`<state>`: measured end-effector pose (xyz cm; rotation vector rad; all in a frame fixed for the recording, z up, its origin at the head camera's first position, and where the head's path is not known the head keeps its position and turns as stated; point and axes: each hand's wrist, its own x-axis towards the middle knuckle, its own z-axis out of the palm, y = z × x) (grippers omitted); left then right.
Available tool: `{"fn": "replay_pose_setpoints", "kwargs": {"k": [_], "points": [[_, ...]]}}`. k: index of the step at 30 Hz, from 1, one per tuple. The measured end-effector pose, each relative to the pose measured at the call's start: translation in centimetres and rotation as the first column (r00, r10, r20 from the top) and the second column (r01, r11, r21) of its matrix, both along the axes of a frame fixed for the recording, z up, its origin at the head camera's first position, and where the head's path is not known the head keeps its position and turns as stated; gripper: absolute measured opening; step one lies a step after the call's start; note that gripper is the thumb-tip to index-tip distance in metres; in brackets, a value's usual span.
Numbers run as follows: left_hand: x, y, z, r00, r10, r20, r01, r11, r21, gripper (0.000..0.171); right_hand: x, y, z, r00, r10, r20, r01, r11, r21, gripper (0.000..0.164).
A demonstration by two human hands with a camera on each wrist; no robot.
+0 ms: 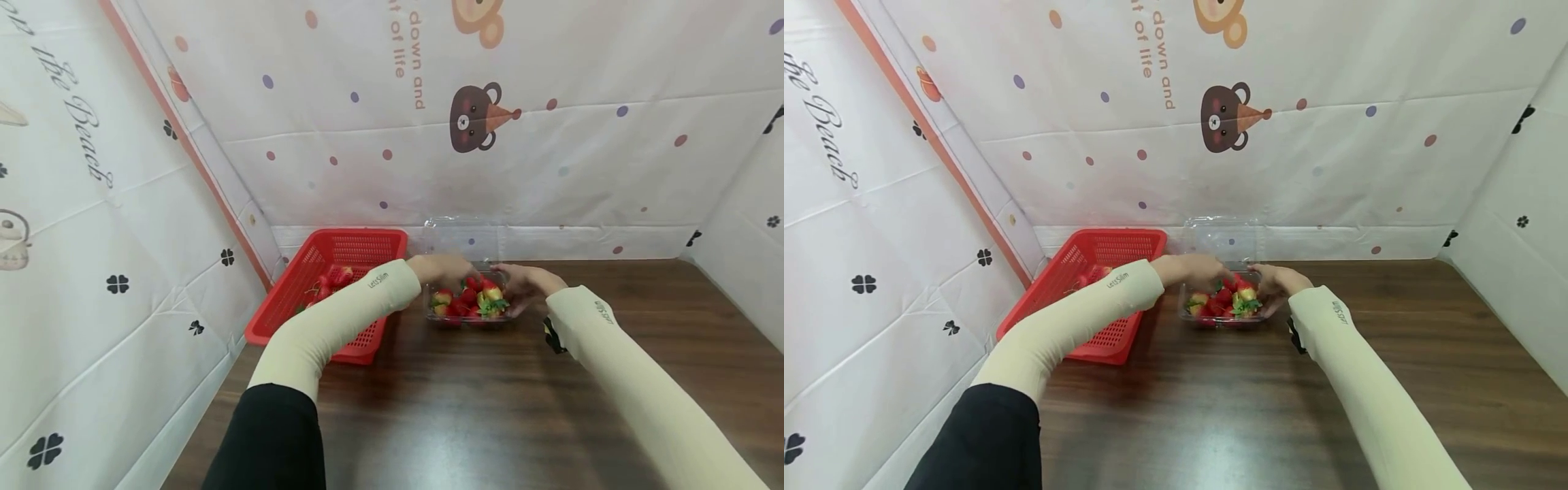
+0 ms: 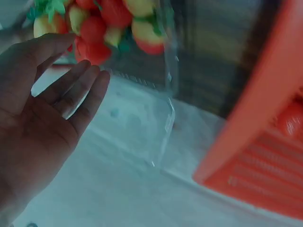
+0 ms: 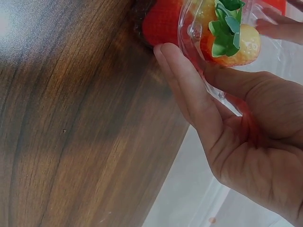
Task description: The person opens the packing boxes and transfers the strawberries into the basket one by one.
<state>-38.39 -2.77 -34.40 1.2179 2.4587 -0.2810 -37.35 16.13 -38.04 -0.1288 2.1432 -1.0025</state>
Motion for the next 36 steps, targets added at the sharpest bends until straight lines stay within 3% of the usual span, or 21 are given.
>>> {"fn": "replay_pose_setpoints", "kwargs": {"k": [2, 5, 10, 17, 25, 32, 36], "points": [[0.3, 0.5, -0.5, 0.999, -0.007, 0.036, 0.008, 1.0, -0.017, 0.051, 0.2, 0.0, 0.0, 1.0, 0.007, -0.006, -0.007, 1.0, -0.016, 0.076], [0.6, 0.9, -1.0, 0.999, -0.012, 0.03, 0.014, 0.998, -0.068, 0.049, 0.5, -0.1, 0.1, 1.0, 0.005, -0.01, -0.006, 1.0, -0.021, 0.076], [0.9, 1.0, -1.4, 0.997, 0.053, 0.054, -0.045, 0.989, -0.139, 0.052, 0.6, -0.2, 0.3, 1.0, 0.015, -0.016, -0.015, 1.0, -0.016, 0.076], [1.1, 0.6, -1.7, 0.991, 0.105, 0.081, -0.092, 0.984, -0.151, 0.059, 0.3, 0.0, 0.3, 1.0, 0.015, -0.001, -0.015, 0.999, -0.031, 0.075], [0.4, 1.0, -1.6, 0.993, 0.094, 0.067, -0.084, 0.986, -0.147, 0.034, -0.1, 0.2, 0.1, 1.0, 0.019, 0.004, -0.019, 0.999, -0.029, 0.076], [-0.3, 1.1, -1.2, 0.984, 0.166, 0.062, -0.147, 0.961, -0.234, 0.061, -0.2, 0.1, 0.2, 1.0, 0.022, 0.014, -0.021, 0.999, -0.036, 0.077], [-0.3, 0.5, -0.8, 0.98, 0.198, 0.032, -0.184, 0.952, -0.245, 0.037, -0.1, -0.1, 0.1, 1.0, 0.019, 0.003, -0.019, 0.999, -0.027, 0.076]]}}
